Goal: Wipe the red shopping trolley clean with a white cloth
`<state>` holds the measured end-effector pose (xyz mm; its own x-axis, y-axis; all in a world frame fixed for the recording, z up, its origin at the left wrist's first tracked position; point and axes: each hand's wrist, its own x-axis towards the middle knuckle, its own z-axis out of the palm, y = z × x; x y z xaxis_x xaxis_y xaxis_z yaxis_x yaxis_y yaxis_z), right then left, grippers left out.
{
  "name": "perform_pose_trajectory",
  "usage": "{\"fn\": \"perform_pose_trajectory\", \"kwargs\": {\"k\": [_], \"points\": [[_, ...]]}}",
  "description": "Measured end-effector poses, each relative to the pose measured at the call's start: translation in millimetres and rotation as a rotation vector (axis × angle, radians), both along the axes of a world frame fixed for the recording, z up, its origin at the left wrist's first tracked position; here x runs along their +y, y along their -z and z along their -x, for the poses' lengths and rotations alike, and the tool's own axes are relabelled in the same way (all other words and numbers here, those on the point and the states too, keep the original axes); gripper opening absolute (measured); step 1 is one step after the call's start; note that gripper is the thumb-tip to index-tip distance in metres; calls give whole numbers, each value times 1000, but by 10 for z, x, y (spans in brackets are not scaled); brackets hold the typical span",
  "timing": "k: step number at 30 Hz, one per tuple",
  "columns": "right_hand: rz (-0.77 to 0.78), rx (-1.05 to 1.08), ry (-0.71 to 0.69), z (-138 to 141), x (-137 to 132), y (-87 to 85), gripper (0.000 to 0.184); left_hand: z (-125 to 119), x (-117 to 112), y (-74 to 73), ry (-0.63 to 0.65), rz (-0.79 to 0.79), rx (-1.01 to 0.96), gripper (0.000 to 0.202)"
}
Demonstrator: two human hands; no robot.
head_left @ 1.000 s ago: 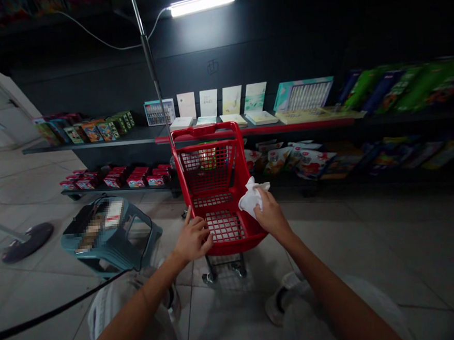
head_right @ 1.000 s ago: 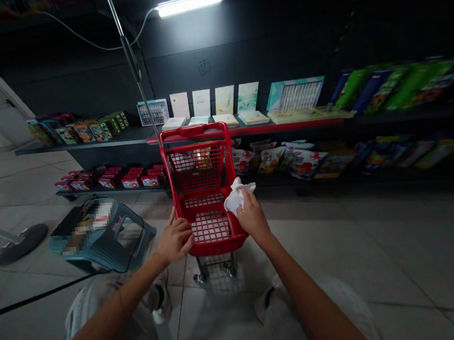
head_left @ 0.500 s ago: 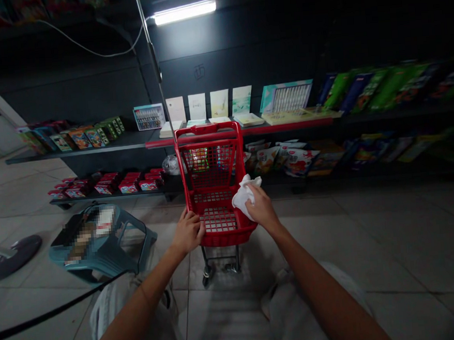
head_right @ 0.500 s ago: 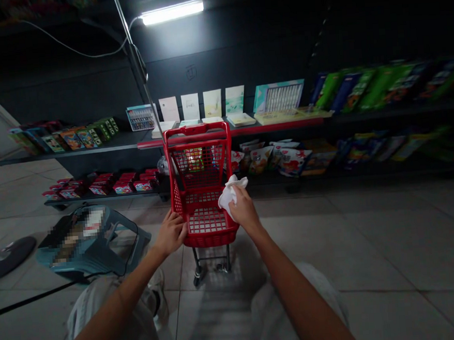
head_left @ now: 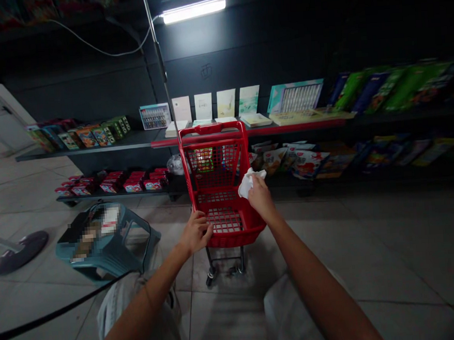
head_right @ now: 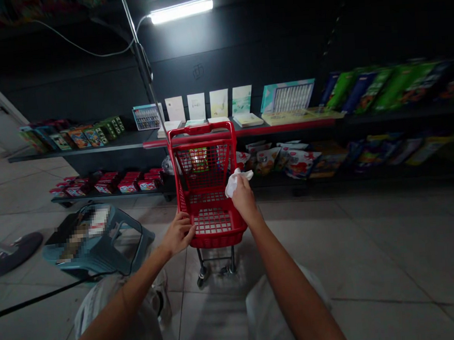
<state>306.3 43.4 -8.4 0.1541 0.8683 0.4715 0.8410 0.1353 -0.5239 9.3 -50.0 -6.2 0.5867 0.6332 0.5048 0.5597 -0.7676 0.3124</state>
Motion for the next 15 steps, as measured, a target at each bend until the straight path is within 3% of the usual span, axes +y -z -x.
{"fn": "perform_pose_trajectory", "kwargs": {"k": [6, 11, 15], "points": [[143, -273, 31, 78, 290, -123, 72, -35, -15, -13, 12, 31, -49, 48], [203, -376, 54, 116, 767, -281, 75, -14, -24, -3, 5, 51, -96, 46], [228, -368, -9, 113, 1184, -385, 85, 49, -80, -11, 10, 46, -117, 43]]}}
